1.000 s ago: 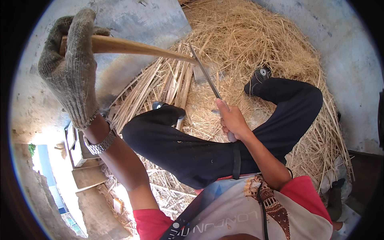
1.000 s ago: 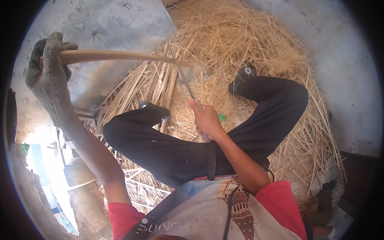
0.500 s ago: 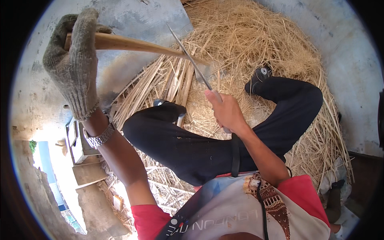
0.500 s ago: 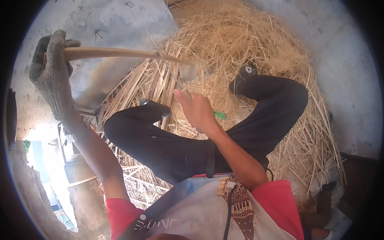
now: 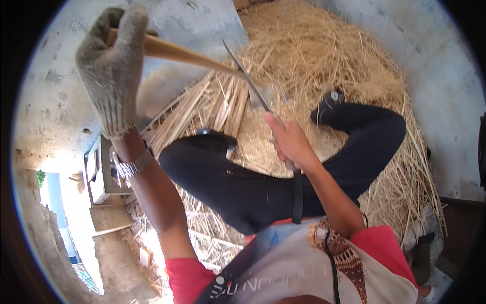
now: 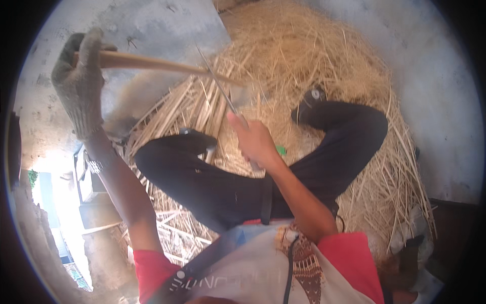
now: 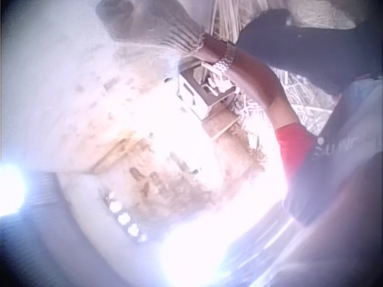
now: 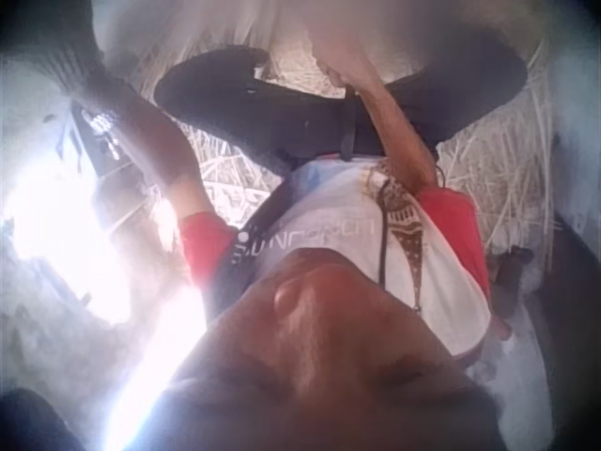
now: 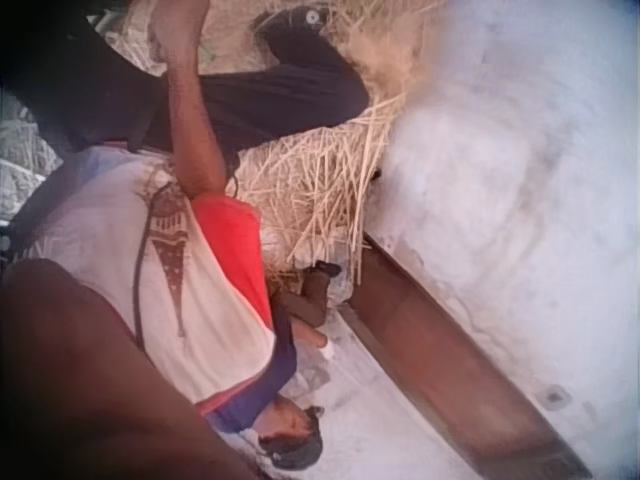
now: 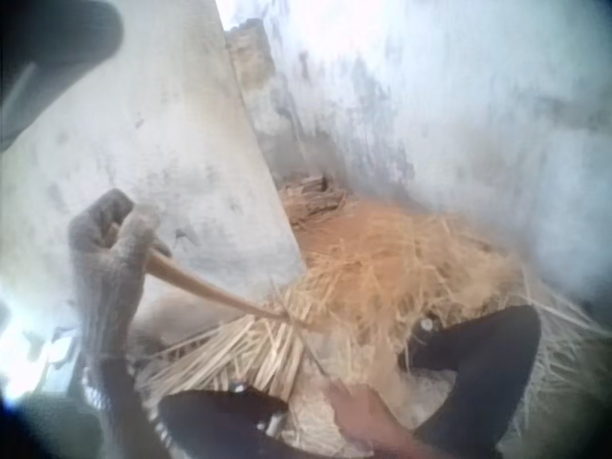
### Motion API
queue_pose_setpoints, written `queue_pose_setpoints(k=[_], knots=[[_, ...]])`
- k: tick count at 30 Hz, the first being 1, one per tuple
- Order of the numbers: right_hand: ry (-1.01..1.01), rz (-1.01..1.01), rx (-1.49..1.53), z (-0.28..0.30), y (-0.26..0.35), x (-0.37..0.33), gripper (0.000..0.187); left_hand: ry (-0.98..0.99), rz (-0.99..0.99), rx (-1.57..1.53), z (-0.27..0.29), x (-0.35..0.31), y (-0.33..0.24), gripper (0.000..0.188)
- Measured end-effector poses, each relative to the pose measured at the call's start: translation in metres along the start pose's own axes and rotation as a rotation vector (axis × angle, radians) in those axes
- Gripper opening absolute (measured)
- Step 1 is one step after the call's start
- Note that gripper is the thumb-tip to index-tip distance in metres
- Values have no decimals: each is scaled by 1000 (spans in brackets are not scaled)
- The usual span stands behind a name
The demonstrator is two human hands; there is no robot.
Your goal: The person sits cross-legged on a straw-covered floor and uses a green-handled knife to scrape and shape a long bamboo stick. They hold the stick with a gloved left hand and repeatedly scrape its surface, then switch to a curved metal tool to continue shaping the bamboo.
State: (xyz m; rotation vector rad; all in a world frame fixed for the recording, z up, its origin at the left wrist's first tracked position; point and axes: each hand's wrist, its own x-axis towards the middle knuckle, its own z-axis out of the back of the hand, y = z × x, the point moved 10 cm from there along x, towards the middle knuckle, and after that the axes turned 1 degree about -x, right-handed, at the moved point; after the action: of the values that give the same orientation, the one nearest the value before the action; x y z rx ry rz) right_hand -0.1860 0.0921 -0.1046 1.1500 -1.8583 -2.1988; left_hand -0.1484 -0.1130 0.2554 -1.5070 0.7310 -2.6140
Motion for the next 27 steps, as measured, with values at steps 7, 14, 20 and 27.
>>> queue_pose_setpoints(k=[7,14,20,27], knots=[[-196,677,26,4,51,-39,60,3,1,62,-11,8,-2,30],[-79,154,-67,7,-11,25,65,52,-23,159,-11,16,-22,32],[431,93,690,-7,39,-15,68,-27,5,-67,-17,15,-38,19],[-268,617,-165,13,36,9,62,-62,-96,-63,-27,6,-63,20]])
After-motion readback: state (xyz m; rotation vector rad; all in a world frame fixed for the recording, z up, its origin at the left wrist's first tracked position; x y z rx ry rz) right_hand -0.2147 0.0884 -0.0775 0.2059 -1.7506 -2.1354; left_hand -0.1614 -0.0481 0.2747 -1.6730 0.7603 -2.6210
